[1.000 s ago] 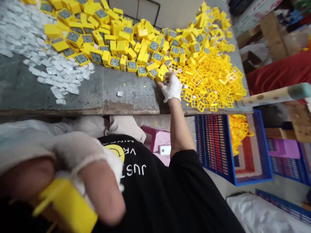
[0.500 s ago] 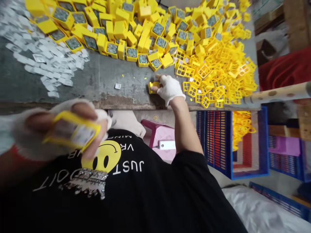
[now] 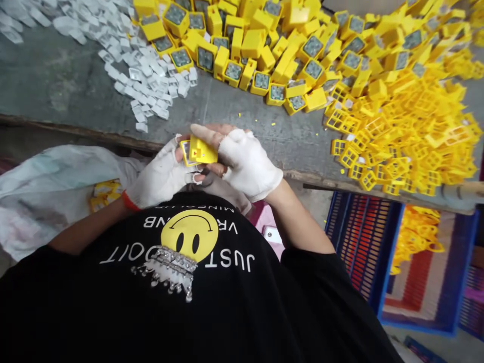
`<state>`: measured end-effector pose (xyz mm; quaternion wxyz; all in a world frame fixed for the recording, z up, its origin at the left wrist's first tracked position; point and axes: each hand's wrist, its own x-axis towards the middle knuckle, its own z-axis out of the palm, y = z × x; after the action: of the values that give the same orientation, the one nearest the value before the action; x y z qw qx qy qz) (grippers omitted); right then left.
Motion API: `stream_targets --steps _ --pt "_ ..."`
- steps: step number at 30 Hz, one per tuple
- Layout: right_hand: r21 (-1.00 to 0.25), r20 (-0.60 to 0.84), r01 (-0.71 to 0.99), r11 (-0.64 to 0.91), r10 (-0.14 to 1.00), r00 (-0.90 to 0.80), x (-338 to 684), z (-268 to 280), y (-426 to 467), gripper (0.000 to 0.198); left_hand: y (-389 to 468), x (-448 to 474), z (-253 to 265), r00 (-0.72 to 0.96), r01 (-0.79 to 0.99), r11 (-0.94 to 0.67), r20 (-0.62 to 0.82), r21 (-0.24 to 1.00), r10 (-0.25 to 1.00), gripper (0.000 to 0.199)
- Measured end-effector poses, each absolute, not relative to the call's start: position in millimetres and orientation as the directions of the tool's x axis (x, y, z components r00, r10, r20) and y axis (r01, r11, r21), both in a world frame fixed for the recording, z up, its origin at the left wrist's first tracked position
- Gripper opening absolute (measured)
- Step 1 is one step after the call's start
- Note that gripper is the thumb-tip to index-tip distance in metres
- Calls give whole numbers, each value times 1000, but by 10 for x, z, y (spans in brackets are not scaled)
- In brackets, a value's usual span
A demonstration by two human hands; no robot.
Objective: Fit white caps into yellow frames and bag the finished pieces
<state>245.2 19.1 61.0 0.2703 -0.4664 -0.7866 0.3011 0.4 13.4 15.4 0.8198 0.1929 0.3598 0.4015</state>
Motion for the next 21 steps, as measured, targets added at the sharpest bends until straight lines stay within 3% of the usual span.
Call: stream_targets --steps 6,11,17,21 --pt "-685 109 588 430 858 -502 2379 560 216 62 110 -65 143 420 -538 628 -467 562 778 12" --pt "-614 139 598 515 816 -561 2420 558 216 61 98 -70 117 438 -573 598 -408 560 801 8" --pt "-450 262 595 666 736 -624 2488 475 200 61 83 -51 131 473 -572 602 -377 557 797 29" --pt "-426 297 560 711 695 -655 2524 396 196 67 65 -42 92 467 -557 595 -374 580 801 32"
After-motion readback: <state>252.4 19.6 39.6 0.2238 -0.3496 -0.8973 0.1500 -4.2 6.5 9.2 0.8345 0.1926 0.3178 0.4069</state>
